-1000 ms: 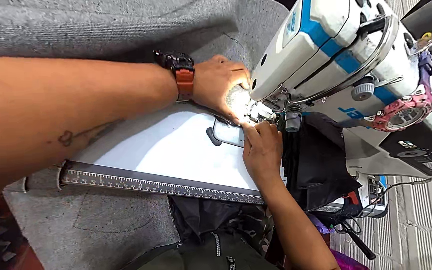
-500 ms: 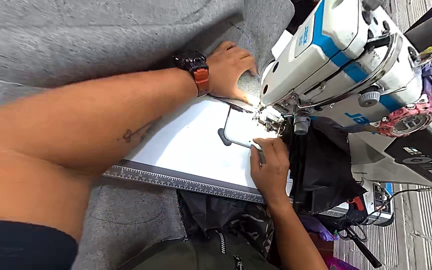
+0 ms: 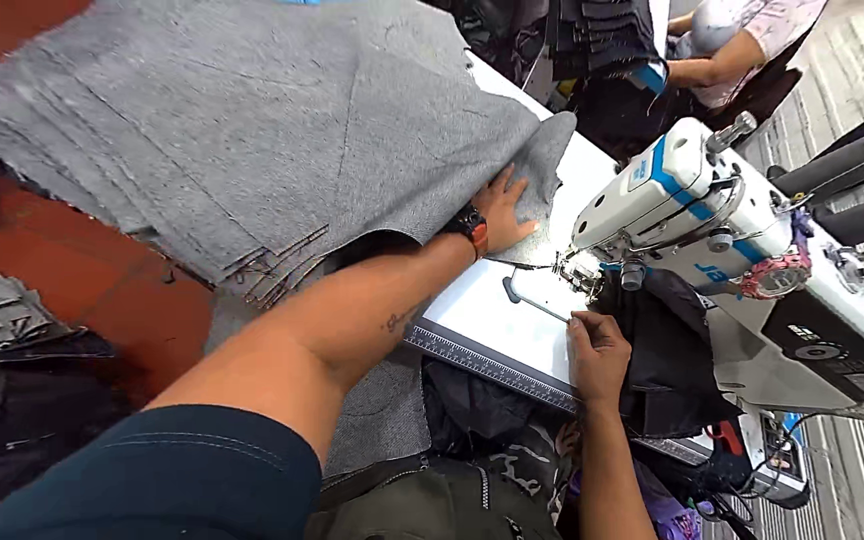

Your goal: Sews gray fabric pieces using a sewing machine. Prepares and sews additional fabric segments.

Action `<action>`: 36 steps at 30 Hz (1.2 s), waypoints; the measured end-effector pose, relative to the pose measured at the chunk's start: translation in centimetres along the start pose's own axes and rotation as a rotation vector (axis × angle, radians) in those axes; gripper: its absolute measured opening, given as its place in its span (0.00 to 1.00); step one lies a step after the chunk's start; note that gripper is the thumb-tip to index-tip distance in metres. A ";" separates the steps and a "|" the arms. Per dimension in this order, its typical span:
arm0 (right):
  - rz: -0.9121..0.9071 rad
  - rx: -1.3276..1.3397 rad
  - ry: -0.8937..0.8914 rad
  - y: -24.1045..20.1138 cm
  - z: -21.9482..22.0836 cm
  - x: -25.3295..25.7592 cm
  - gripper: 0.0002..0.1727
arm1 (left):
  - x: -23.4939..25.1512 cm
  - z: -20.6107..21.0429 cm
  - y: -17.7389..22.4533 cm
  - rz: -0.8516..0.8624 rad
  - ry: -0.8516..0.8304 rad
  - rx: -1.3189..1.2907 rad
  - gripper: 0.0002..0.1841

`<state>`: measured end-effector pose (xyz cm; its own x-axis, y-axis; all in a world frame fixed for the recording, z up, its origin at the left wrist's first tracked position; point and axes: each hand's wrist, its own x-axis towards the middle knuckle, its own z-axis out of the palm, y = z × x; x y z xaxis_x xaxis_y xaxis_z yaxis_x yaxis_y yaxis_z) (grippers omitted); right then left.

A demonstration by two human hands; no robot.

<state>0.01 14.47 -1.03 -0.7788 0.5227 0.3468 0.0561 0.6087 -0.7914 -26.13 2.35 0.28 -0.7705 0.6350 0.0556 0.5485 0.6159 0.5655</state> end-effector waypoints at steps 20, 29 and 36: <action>-0.448 -0.422 0.189 0.7 1.8 -5.5 0.10 | -1.8 -2.3 1.5 -0.102 -0.079 -0.158 0.46; -0.466 -0.432 0.198 0.6 1.8 -5.4 0.13 | -4.4 -1.6 1.1 -0.117 -0.055 -0.064 0.48; 0.410 0.268 -0.305 -5.3 0.9 -0.4 0.23 | -20.4 0.7 1.6 -0.074 0.214 0.016 0.43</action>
<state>-0.54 10.45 2.57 -0.8739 0.4639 -0.1450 0.2624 0.1993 -0.9442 -9.27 -9.31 -0.53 -0.8593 0.4755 0.1883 0.4914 0.6656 0.5618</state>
